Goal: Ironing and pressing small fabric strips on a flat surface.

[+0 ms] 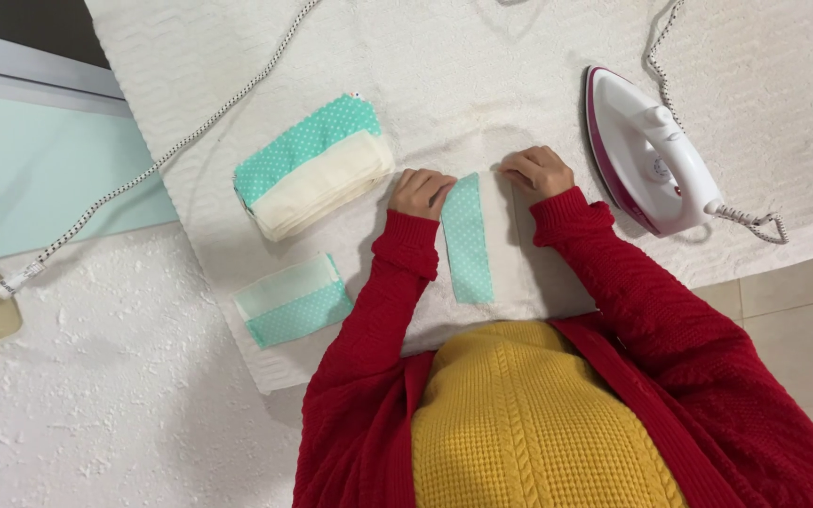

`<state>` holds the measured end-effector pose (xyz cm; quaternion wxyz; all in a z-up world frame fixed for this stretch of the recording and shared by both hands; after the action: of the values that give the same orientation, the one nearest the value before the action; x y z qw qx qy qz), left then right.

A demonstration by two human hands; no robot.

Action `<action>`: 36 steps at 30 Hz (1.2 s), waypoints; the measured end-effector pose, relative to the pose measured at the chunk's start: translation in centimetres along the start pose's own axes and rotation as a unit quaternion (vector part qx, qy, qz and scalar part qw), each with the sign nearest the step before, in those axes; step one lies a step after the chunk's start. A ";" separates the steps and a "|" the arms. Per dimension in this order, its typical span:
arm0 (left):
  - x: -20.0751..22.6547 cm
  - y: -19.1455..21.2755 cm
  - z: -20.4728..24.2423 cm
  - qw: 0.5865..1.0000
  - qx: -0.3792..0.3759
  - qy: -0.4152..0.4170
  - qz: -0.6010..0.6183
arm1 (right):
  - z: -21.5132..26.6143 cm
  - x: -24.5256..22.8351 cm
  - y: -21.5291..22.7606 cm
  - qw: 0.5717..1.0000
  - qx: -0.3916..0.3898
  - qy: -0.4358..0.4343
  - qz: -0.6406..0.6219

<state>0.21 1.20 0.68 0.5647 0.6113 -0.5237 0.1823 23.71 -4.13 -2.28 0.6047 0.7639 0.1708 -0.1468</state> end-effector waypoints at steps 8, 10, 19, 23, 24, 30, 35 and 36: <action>-0.1 0.5 0.8 0.998 -0.013 -0.054 -0.040 | 0.3 -0.1 0.3 1.000 0.005 0.016 0.016; -0.6 0.3 1.1 0.995 -0.021 -0.072 -0.061 | 0.4 -0.1 0.4 1.000 0.004 0.021 0.017; -0.7 0.3 1.7 0.987 -0.044 -0.115 -0.104 | 0.4 -0.7 1.4 0.997 -0.004 0.063 0.042; 0.7 0.8 1.4 0.986 -0.057 -0.113 -0.111 | 0.3 -1.1 2.1 0.995 0.002 0.081 0.056; 1.6 1.2 1.1 0.985 -0.061 -0.114 -0.118 | 0.4 -1.0 2.0 0.994 0.004 0.087 0.060; 1.2 0.4 3.2 0.971 -0.089 -0.123 -0.187 | 0.6 -0.9 2.1 0.990 0.032 0.122 0.070; 0.9 -0.7 4.5 0.941 -0.135 -0.125 -0.283 | 0.6 -1.0 2.3 0.985 0.045 0.142 0.088; 1.2 -0.9 4.6 0.928 -0.161 -0.122 -0.313 | 0.7 -1.0 2.2 0.984 0.047 0.146 0.095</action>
<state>-0.24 -3.54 -0.17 0.6161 0.6620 -0.3931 -0.1662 23.78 -5.32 -0.10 0.5480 0.8174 0.1768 0.0160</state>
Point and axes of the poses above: each hand's wrist, its own z-axis away from the middle knuckle, its own y-axis out of the back of the hand, x = y × z, the point moved 1 cm from there along -z, towards the middle knuckle, and after that the axes turned 12 degrees about z, right-handed, at the moved point
